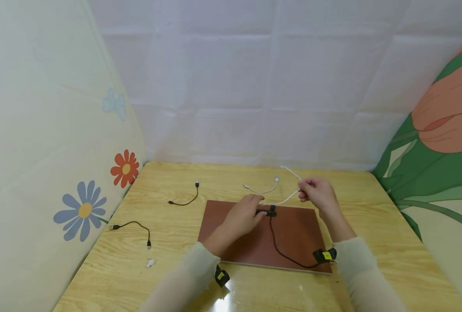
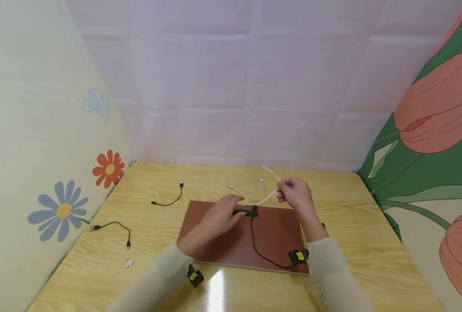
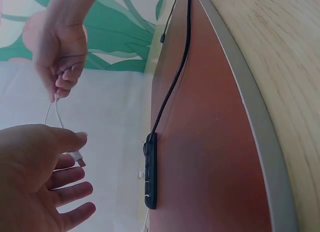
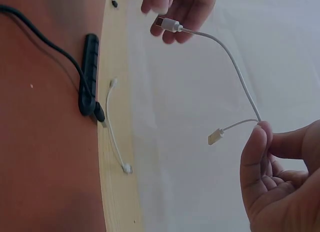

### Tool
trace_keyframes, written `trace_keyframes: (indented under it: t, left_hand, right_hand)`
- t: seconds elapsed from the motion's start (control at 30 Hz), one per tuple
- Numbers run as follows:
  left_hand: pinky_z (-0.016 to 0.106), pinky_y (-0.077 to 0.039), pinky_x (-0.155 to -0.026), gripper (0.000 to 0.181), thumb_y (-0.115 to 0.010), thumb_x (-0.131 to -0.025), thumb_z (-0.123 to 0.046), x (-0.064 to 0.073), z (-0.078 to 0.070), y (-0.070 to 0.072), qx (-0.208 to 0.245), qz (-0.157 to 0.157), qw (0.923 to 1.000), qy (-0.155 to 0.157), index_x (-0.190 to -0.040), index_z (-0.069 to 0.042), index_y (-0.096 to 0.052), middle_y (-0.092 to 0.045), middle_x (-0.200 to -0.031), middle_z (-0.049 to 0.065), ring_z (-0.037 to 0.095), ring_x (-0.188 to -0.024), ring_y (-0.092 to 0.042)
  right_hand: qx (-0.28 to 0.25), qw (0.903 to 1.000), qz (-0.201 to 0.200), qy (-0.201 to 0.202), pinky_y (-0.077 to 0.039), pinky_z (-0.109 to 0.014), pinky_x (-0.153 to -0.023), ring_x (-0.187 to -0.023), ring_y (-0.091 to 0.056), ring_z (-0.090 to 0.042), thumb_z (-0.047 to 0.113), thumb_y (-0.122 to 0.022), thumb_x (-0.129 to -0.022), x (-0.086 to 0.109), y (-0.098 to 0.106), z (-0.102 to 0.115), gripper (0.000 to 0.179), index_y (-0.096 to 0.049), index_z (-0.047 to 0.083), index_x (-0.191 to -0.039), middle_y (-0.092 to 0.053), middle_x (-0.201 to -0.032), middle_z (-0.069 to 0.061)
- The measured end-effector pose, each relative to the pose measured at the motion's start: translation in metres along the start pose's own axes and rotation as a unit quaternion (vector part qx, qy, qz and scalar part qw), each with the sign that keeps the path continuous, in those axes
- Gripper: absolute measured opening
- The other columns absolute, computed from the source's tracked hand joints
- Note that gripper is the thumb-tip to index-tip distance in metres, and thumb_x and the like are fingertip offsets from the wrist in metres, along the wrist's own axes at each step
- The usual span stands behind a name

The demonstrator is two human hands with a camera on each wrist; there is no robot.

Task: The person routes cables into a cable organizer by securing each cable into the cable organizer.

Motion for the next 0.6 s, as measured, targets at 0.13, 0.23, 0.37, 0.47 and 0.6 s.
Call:
trace_keyframes:
  t: [0.13, 0.23, 0.37, 0.47, 0.6]
  left_hand:
    - [0.032, -0.053, -0.093, 0.031, -0.063, -0.102, -0.026, 0.0, -0.003, 0.0, 0.007, -0.007, 0.9999, -0.008, -0.128, -0.01, -0.064, -0.067, -0.123, 0.005, 0.02, -0.114, -0.062]
    - [0.03, -0.054, -0.086, 0.019, -0.061, -0.103, -0.024, 0.0, -0.002, 0.0, 0.013, -0.013, 0.9998, -0.009, -0.116, -0.012, -0.07, -0.071, -0.108, 0.001, 0.017, -0.102, -0.065]
    - [0.026, -0.053, -0.077, 0.014, -0.062, -0.102, -0.024, 0.003, -0.001, 0.0, 0.019, -0.016, 0.9996, -0.012, -0.105, -0.014, -0.072, -0.072, -0.096, -0.003, 0.012, -0.088, -0.066]
    - [0.023, -0.049, -0.066, 0.013, -0.064, -0.101, -0.023, 0.007, -0.001, 0.0, 0.024, -0.006, 0.9994, -0.024, -0.099, -0.014, -0.073, -0.071, -0.087, -0.006, 0.008, -0.075, -0.061]
    - [0.022, -0.042, -0.058, 0.012, -0.064, -0.101, -0.021, 0.013, -0.004, -0.003, 0.045, 0.015, 0.9978, -0.048, -0.094, -0.014, -0.071, -0.066, -0.079, -0.008, 0.006, -0.064, -0.051]
  right_hand:
    - [-0.005, 0.9999, 0.009, -0.005, -0.057, -0.022, -0.059, -0.059, -0.061, -0.003, 0.007, -0.056, -0.103, 0.005, -0.007, -0.001, 0.025, -0.057, -0.016, -0.11, -0.063, -0.074, 0.002]
    - [-0.01, 0.9998, 0.014, -0.011, -0.056, -0.022, -0.06, -0.06, -0.062, -0.003, 0.008, -0.056, -0.103, 0.007, -0.011, -0.004, 0.025, -0.057, -0.015, -0.11, -0.063, -0.074, 0.003]
    - [-0.014, 0.9997, 0.013, -0.017, -0.056, -0.022, -0.06, -0.06, -0.061, -0.003, 0.009, -0.056, -0.103, 0.01, -0.011, -0.008, 0.025, -0.057, -0.015, -0.11, -0.062, -0.075, 0.003]
    - [-0.023, 0.9995, 0.009, -0.021, -0.056, -0.022, -0.061, -0.061, -0.062, -0.003, 0.01, -0.056, -0.103, 0.009, -0.011, -0.011, 0.027, -0.056, -0.016, -0.112, -0.062, -0.074, 0.004]
    - [-0.051, 0.9983, 0.012, -0.025, -0.057, -0.02, -0.062, -0.061, -0.062, -0.002, 0.008, -0.055, -0.103, 0.005, -0.015, -0.013, 0.029, -0.055, -0.019, -0.115, -0.063, -0.072, 0.005]
Point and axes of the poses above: each hand's wrist, its own x-axis away from the middle knuckle, its own y-axis out of the back of the hand, z = x × y, the point moved 4 cm from there along -x, towards the middle knuckle
